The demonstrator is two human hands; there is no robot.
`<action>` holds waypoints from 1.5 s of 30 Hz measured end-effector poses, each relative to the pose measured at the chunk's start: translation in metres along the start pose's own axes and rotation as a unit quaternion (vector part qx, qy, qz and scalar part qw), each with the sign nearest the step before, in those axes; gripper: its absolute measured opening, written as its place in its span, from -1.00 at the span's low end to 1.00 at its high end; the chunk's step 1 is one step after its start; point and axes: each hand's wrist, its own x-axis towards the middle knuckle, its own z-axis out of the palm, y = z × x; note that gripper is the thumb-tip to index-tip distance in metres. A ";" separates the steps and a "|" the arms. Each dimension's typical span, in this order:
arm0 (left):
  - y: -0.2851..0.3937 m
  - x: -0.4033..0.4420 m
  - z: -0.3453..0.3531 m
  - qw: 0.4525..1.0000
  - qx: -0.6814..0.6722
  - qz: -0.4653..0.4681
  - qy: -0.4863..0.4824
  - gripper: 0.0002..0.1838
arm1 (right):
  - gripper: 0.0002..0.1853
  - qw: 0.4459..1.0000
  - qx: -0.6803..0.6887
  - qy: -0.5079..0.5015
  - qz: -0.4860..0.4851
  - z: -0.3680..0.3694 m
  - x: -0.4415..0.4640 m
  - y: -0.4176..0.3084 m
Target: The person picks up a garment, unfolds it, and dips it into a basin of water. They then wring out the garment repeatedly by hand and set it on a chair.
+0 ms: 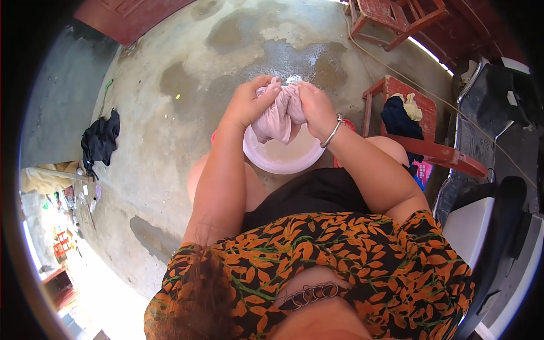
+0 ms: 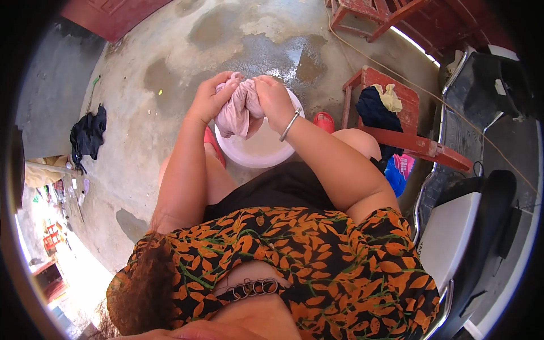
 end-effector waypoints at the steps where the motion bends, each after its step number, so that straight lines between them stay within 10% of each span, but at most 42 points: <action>1: -0.002 -0.001 0.000 0.999 -0.023 -0.024 -0.015 -0.59 | -0.77 1.000 -0.013 -0.008 0.008 -0.002 0.000 0.002; 26: 0.001 -0.010 -0.001 0.952 0.026 -0.263 -0.154 -0.60 | -0.81 0.976 -0.148 -0.152 0.038 0.004 -0.017 0.005; 45: -0.011 -0.009 0.004 0.963 0.030 -0.216 -0.161 -0.60 | -0.82 0.974 -0.168 -0.149 0.010 0.000 -0.010 0.000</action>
